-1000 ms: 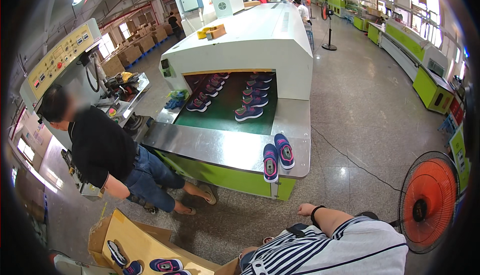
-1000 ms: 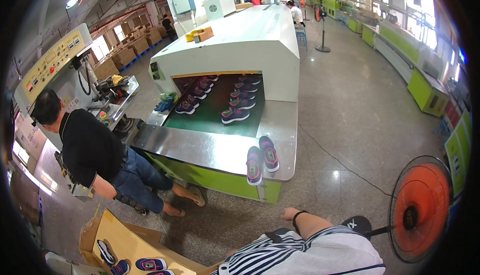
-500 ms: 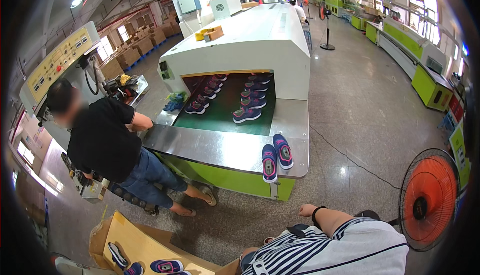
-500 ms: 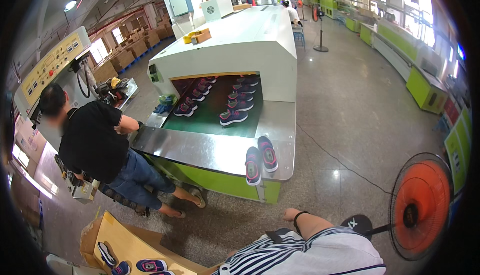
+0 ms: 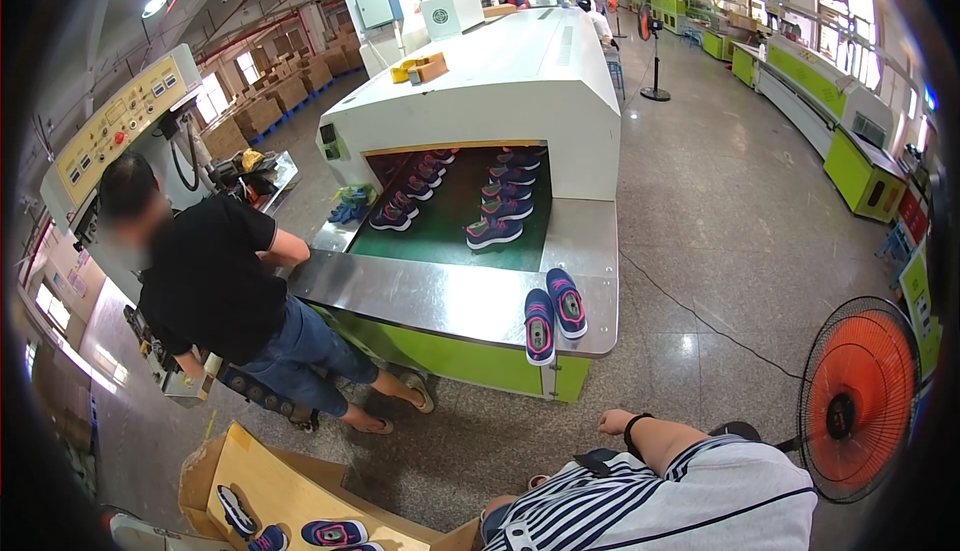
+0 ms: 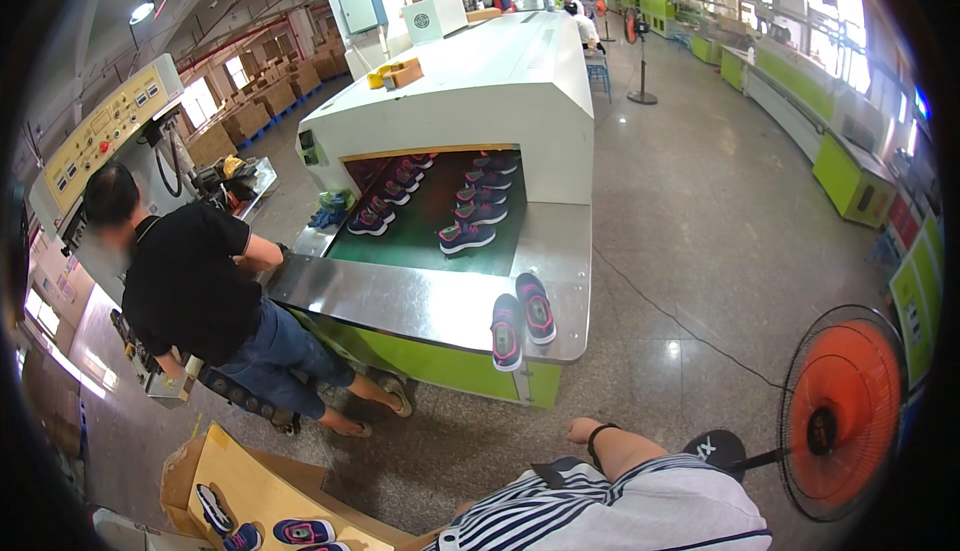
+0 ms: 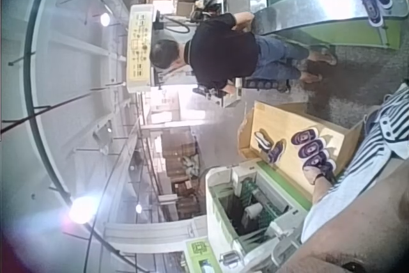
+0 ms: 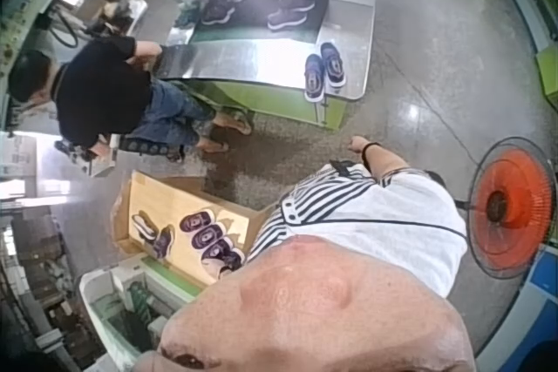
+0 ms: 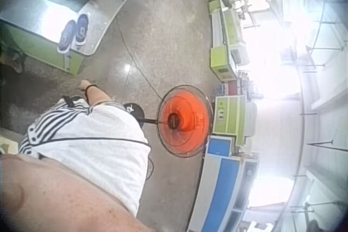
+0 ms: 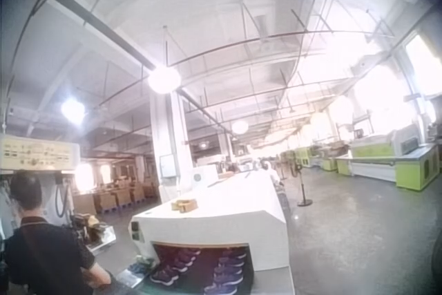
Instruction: Operating a heat-setting conveyor machine in a shoe factory to process athletic shoes.
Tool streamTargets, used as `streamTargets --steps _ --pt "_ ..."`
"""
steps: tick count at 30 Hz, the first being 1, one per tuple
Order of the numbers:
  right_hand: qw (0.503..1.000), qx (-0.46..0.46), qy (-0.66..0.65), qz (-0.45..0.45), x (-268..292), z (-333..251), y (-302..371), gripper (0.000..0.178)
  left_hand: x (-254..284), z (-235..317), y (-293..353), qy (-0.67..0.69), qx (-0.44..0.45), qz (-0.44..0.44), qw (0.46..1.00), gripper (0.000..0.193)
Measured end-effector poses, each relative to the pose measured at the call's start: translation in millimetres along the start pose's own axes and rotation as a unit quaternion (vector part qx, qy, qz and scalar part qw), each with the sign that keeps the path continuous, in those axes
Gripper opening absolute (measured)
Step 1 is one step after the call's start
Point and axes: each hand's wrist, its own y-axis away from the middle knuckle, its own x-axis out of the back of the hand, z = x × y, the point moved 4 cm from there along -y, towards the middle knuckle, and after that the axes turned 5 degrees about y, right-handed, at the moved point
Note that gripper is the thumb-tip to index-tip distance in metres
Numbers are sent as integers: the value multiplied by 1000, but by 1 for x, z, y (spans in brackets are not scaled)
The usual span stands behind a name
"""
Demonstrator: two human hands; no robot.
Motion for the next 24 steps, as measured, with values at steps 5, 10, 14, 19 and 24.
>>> streamTargets --steps 5,10,14,19,24 --pt "1000 -20 -12 11 -8 20 -6 37 51 -100 48 87 -5 154 984 34" --pt "1000 -8 -11 5 -11 17 -10 37 92 -199 101 194 4 299 934 37" --pt "1000 -3 -5 8 -10 15 -8 37 119 -250 130 271 9 407 872 40" --pt "999 11 -26 35 -10 17 -7 35 142 -281 150 358 12 530 768 44" --pt "998 24 -21 45 -14 18 -14 35 136 -289 126 368 12 535 760 44"
